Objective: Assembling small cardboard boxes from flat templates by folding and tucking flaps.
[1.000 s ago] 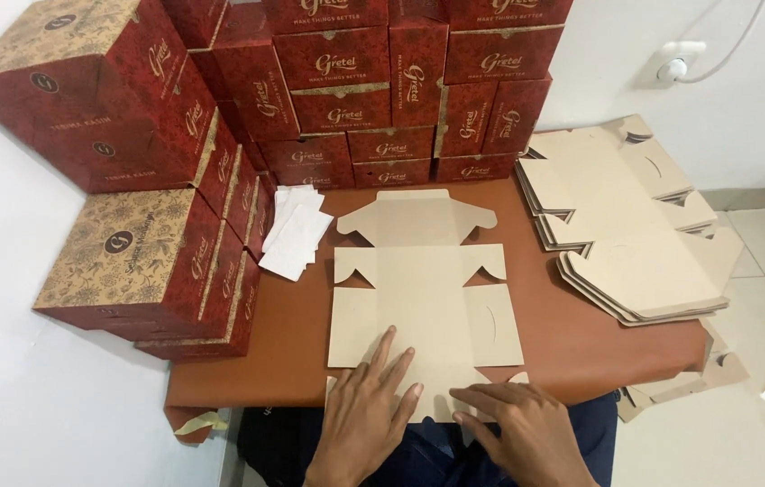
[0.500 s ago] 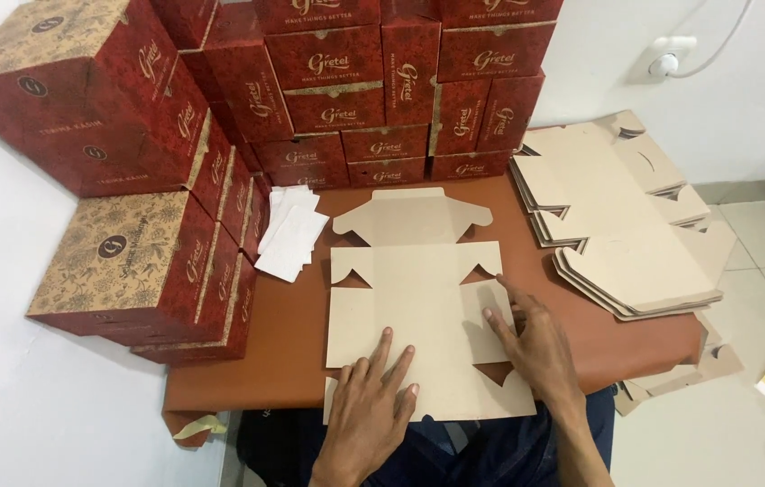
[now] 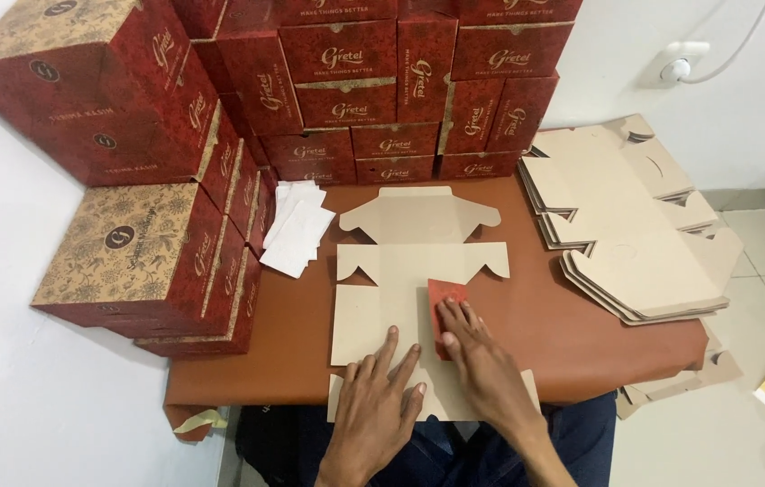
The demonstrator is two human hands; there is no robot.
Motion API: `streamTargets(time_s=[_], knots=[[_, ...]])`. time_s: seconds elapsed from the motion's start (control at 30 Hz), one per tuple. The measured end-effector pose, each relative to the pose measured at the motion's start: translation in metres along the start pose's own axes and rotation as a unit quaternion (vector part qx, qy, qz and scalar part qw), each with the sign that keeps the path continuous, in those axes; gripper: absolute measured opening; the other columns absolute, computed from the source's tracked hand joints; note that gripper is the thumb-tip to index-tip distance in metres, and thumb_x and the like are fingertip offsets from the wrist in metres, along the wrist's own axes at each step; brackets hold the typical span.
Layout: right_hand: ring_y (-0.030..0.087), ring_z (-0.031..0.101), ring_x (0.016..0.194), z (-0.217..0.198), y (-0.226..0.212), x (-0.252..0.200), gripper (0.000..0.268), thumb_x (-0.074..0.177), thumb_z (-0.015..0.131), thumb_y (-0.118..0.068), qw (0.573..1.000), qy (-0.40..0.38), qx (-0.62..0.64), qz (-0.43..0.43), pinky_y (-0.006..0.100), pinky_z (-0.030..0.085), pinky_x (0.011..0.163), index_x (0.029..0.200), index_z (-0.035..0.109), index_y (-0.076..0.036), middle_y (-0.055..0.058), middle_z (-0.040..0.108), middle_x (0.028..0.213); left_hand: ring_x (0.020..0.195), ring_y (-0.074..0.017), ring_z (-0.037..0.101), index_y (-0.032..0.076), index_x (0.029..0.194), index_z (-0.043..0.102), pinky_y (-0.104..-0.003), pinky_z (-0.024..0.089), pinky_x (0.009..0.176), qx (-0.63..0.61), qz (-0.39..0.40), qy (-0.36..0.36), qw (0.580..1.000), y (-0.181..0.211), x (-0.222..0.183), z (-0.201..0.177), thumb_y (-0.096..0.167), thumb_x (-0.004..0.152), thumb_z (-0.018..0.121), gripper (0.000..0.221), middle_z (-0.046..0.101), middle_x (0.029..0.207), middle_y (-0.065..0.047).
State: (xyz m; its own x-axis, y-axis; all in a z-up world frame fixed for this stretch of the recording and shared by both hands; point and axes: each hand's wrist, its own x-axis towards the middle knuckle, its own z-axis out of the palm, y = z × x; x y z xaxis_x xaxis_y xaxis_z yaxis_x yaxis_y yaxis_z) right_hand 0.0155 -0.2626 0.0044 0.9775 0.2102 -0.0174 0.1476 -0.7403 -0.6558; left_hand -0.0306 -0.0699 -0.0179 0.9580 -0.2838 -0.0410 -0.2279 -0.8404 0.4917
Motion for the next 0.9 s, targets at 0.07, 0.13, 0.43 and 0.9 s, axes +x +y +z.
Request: streamTargets(time_s=[0.07,0.13,0.43,0.9], knots=[[0.033,0.024,0.162,0.015,0.008,0.001,0.068,0.108,0.024,-0.054,0.998,0.003,-0.052,-0.017,0.051,0.02,0.131,0.157,0.049,-0.014,0.007,0.039,0.171,0.106,-0.0303,0.063,0.011,0.155,0.056,-0.049,0.041,0.095,-0.003,-0.004,-0.005,1.0,0.0,0.0,-0.002,0.038,0.107,0.052,0.055,0.032,0.171,-0.027],[0.029,0.034,0.159,0.03,0.025,0.002,0.058,0.112,0.038,-0.04,0.981,0.061,-0.146,-0.109,0.046,0.026,0.129,0.157,0.048,-0.004,0.012,0.046,0.167,0.105,-0.0294,0.063,0.01,0.157,0.052,-0.048,0.042,0.094,0.0,-0.006,-0.034,0.999,0.002,0.001,-0.006,0.036,0.106,0.052,0.057,0.029,0.171,-0.029],[0.021,0.059,0.142,0.022,0.029,0.01,0.054,0.1,0.061,-0.04,0.952,0.103,-0.253,-0.136,0.038,0.049,0.112,0.145,0.065,-0.01,0.003,0.066,0.151,0.127,-0.026,0.066,0.014,0.147,0.062,-0.047,0.052,0.105,-0.08,-0.02,0.057,0.995,-0.015,0.009,-0.038,0.028,0.101,0.061,0.048,0.069,0.143,-0.009],[0.022,0.049,0.151,0.028,0.029,0.002,0.055,0.109,0.047,-0.043,0.962,0.131,-0.197,-0.137,0.039,0.037,0.125,0.15,0.06,-0.009,0.005,0.061,0.156,0.126,-0.0283,0.065,0.019,0.162,0.04,-0.049,0.057,0.104,-0.192,-0.131,0.124,0.965,-0.025,0.021,-0.047,0.018,0.097,0.067,0.07,0.056,0.146,-0.01]])
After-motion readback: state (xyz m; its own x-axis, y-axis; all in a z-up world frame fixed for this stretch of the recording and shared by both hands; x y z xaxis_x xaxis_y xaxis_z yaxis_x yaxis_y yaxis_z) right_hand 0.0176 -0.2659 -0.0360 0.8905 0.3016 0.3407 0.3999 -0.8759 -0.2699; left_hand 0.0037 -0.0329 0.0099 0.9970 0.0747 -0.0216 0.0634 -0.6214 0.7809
